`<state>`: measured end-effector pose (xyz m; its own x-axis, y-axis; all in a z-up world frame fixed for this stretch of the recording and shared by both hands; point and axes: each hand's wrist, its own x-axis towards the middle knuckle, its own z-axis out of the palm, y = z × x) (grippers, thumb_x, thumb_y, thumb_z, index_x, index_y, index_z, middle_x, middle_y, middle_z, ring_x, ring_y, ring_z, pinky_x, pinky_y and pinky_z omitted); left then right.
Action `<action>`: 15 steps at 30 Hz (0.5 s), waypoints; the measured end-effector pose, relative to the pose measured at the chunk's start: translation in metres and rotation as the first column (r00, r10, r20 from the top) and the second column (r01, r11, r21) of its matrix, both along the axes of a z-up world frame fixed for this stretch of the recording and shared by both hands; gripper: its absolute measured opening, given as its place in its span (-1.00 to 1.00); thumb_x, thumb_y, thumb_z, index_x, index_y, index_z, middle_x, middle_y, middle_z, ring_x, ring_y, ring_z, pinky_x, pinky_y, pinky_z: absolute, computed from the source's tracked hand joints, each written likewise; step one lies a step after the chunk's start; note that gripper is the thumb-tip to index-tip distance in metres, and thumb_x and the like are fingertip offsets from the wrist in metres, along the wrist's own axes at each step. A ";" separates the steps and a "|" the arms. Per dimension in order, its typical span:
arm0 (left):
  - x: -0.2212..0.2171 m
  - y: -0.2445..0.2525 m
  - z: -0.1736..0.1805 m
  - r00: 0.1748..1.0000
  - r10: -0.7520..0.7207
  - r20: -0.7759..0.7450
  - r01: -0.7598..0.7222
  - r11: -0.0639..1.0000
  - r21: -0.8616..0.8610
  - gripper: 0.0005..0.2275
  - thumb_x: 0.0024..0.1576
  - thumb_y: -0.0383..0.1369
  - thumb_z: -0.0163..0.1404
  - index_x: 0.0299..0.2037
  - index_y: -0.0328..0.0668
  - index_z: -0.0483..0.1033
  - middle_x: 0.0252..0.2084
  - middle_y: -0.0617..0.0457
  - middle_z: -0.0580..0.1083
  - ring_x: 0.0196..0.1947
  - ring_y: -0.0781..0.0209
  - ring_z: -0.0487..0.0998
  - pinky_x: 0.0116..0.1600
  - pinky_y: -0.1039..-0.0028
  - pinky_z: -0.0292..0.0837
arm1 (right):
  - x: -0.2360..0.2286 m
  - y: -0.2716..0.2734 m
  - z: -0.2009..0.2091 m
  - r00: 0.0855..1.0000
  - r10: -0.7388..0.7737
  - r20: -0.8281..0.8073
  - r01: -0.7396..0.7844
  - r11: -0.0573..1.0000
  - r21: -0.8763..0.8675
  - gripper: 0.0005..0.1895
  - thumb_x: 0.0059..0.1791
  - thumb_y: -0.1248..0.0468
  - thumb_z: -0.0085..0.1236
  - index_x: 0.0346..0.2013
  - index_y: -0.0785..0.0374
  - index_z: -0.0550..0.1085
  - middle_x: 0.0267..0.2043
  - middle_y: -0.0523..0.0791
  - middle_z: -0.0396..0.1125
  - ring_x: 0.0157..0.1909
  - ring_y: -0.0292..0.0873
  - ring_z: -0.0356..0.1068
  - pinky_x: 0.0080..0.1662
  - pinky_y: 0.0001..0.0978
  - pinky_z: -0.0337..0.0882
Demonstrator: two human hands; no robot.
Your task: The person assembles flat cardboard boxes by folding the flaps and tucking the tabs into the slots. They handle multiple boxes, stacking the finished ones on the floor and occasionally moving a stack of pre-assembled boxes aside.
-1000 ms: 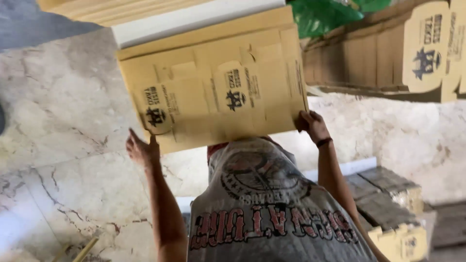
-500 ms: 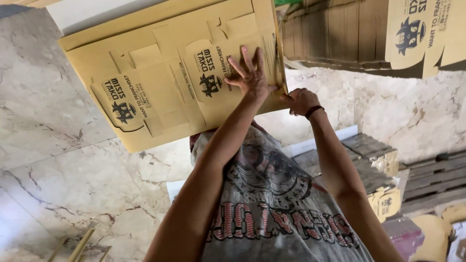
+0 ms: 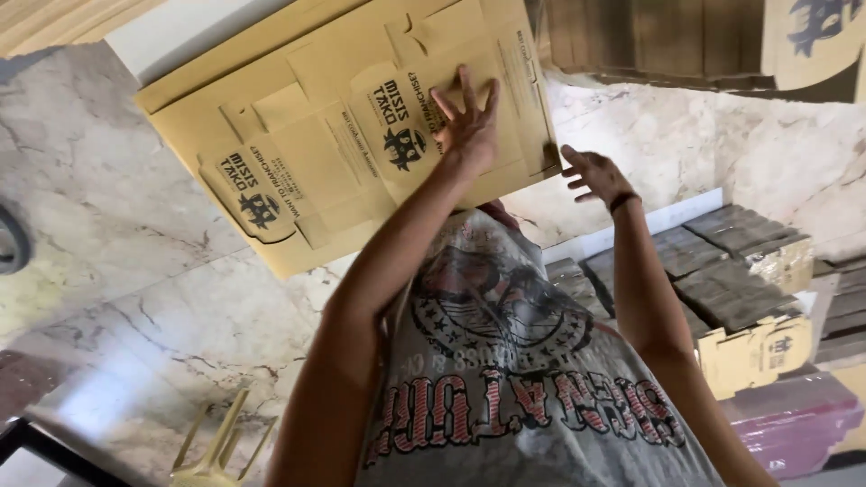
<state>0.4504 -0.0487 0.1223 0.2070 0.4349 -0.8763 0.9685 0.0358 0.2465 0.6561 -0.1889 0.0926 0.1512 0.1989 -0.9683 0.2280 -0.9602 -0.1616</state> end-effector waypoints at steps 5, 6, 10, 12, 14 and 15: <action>-0.062 -0.022 -0.039 0.846 -0.533 0.007 0.505 0.806 0.307 0.04 0.09 -0.73 -0.05 0.56 0.45 -0.53 0.52 -0.09 -0.65 0.49 -0.39 -0.61 0.40 -0.59 -0.32 | -0.084 -0.041 -0.034 0.793 -0.236 -0.562 0.384 0.909 0.160 0.08 -0.14 -0.47 -0.29 0.55 -0.09 -0.16 0.65 -0.13 -0.35 0.23 0.07 0.37 0.25 0.09 0.34; -0.062 -0.025 -0.046 0.843 -0.538 0.000 0.513 0.802 0.306 0.04 0.09 -0.73 -0.05 0.56 0.45 -0.53 0.52 -0.09 -0.65 0.49 -0.39 -0.61 0.40 -0.59 -0.32 | -0.111 -0.038 -0.038 0.787 -0.240 -0.568 0.391 0.906 0.159 0.08 -0.14 -0.47 -0.29 0.55 -0.09 -0.16 0.65 -0.13 -0.35 0.23 0.07 0.37 0.25 0.09 0.34; -0.058 -0.032 -0.043 0.866 -0.500 -0.006 0.488 0.842 0.229 0.03 0.08 -0.76 -0.11 0.55 0.54 -0.48 0.49 0.00 -0.72 0.47 -0.42 -0.66 0.30 -0.73 -0.26 | -0.161 -0.040 -0.042 0.753 -0.513 -0.412 0.640 0.716 0.277 -0.58 -0.07 -0.06 0.27 -0.08 0.12 0.49 -0.05 -0.27 0.31 -0.09 -0.29 0.27 -0.10 -0.36 0.32; -0.053 -0.040 -0.029 0.902 -0.429 0.058 0.415 0.895 0.160 0.08 0.03 -0.81 -0.09 0.55 0.62 -0.43 0.49 0.09 -0.73 0.47 -0.31 -0.72 0.29 -0.73 -0.31 | -0.159 -0.051 -0.041 0.829 -0.425 -0.364 0.556 0.695 0.455 -0.73 -0.02 -0.05 0.29 -0.40 0.03 0.54 -0.43 -0.33 0.27 -0.40 -0.36 0.16 -0.29 -0.46 0.19; -0.042 -0.050 -0.021 0.921 -0.387 0.044 0.374 0.909 0.185 0.08 0.04 -0.82 -0.08 0.52 0.64 -0.45 0.48 0.15 -0.76 0.49 -0.29 -0.71 0.36 -0.58 -0.07 | -0.151 -0.059 -0.050 0.761 -0.490 -0.426 0.648 0.598 0.471 -0.61 -0.04 0.06 0.29 -0.04 0.24 0.58 0.01 -0.13 0.51 0.01 -0.19 0.49 0.06 -0.29 0.56; -0.039 -0.052 -0.034 0.915 -0.401 0.050 0.387 0.905 0.175 0.08 0.04 -0.82 -0.08 0.52 0.64 -0.45 0.48 0.15 -0.76 0.49 -0.29 -0.71 0.36 -0.58 -0.07 | -0.155 -0.061 -0.061 0.754 -0.506 -0.419 0.657 0.594 0.465 -0.61 -0.04 0.06 0.29 -0.04 0.24 0.58 0.01 -0.13 0.51 0.01 -0.19 0.49 0.06 -0.29 0.56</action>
